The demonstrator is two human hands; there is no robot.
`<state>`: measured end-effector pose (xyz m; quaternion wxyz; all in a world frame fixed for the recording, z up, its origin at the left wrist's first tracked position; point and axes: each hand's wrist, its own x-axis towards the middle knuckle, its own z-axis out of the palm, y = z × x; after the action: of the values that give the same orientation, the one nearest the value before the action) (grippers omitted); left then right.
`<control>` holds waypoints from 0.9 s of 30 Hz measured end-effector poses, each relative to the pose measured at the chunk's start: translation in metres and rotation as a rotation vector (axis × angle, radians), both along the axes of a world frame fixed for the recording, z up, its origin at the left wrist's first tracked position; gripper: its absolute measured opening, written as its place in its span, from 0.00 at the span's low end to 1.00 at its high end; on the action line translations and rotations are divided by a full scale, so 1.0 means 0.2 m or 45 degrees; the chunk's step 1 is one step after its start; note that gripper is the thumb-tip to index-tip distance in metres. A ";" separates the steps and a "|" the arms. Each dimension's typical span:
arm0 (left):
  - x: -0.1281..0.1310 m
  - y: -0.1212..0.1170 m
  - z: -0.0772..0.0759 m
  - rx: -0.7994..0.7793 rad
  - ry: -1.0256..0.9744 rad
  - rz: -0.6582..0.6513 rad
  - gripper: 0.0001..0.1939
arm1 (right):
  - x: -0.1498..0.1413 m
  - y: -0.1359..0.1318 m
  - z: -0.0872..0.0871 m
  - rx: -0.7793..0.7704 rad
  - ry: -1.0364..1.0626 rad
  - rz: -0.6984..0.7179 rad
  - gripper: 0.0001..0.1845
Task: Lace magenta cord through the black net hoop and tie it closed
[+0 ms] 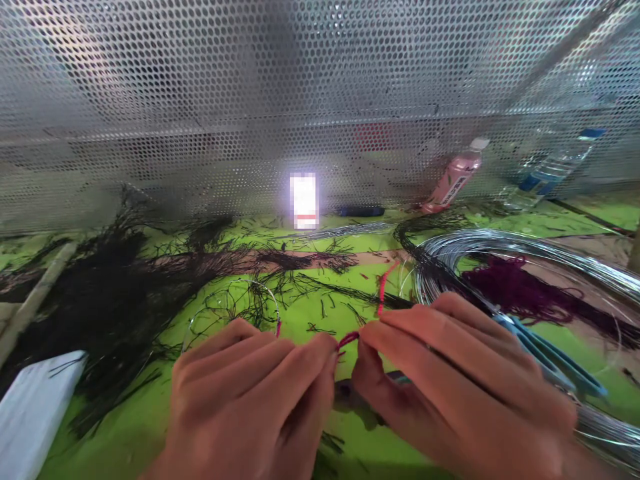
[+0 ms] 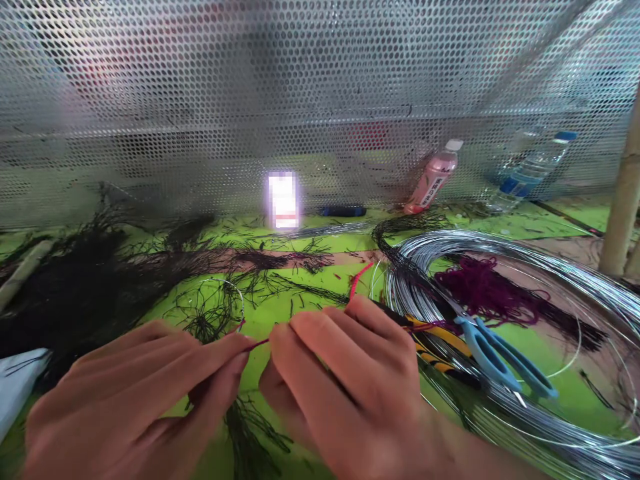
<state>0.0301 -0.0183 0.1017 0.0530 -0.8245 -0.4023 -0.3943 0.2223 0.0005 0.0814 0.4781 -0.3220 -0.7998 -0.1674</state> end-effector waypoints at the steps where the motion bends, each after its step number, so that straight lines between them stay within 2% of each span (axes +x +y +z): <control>1: 0.00 0.00 0.00 0.010 0.001 -0.002 0.06 | 0.01 0.01 0.01 0.015 0.003 -0.033 0.10; 6: -0.03 0.00 0.05 0.037 0.017 0.081 0.08 | 0.08 0.14 0.04 0.059 -0.026 -0.193 0.11; 9: -0.07 0.01 0.07 0.051 -0.001 0.183 0.07 | 0.21 0.28 0.05 0.127 -0.021 -0.382 0.08; 11: -0.10 0.01 0.08 0.009 -0.032 0.236 0.06 | 0.38 0.39 0.06 0.095 -0.018 -0.590 0.06; 12: -0.11 0.01 0.08 -0.010 -0.050 0.255 0.05 | 0.48 0.45 0.06 0.042 -0.023 -0.694 0.09; 13: -0.12 0.01 0.08 -0.012 -0.065 0.259 0.05 | 0.61 0.51 0.06 -0.059 -0.115 -0.740 0.15; 16: -0.15 0.02 0.08 -0.004 -0.083 0.296 0.06 | 1.02 0.65 0.03 -0.124 -0.077 -1.111 0.31; 18: -0.16 0.02 0.09 0.013 -0.077 0.330 0.07 | 1.22 0.69 0.00 -0.130 -0.043 -1.298 0.34; 20: -0.16 0.04 0.09 0.025 -0.029 0.299 0.05 | 1.29 0.68 -0.01 -0.053 -0.037 -1.259 0.31; 21: -0.15 0.04 0.10 0.011 0.015 0.232 0.05 | 1.27 0.66 -0.01 0.019 -0.036 -1.157 0.30; 23: -0.12 0.05 0.08 -0.081 0.095 0.053 0.05 | 1.13 0.56 -0.01 0.111 -0.045 -0.772 0.28; 25: -0.08 0.05 0.05 -0.202 0.110 -0.096 0.07 | 0.94 0.39 -0.05 0.076 0.020 -0.484 0.22; 27: -0.03 0.05 0.00 -0.280 0.149 -0.161 0.07 | 0.80 0.12 -0.17 -0.062 0.024 -0.330 0.16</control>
<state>0.0247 -0.0088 0.1015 -0.0392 -0.8707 -0.3864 -0.3016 0.3825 0.0253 0.0483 0.4519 -0.4356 -0.7509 -0.2054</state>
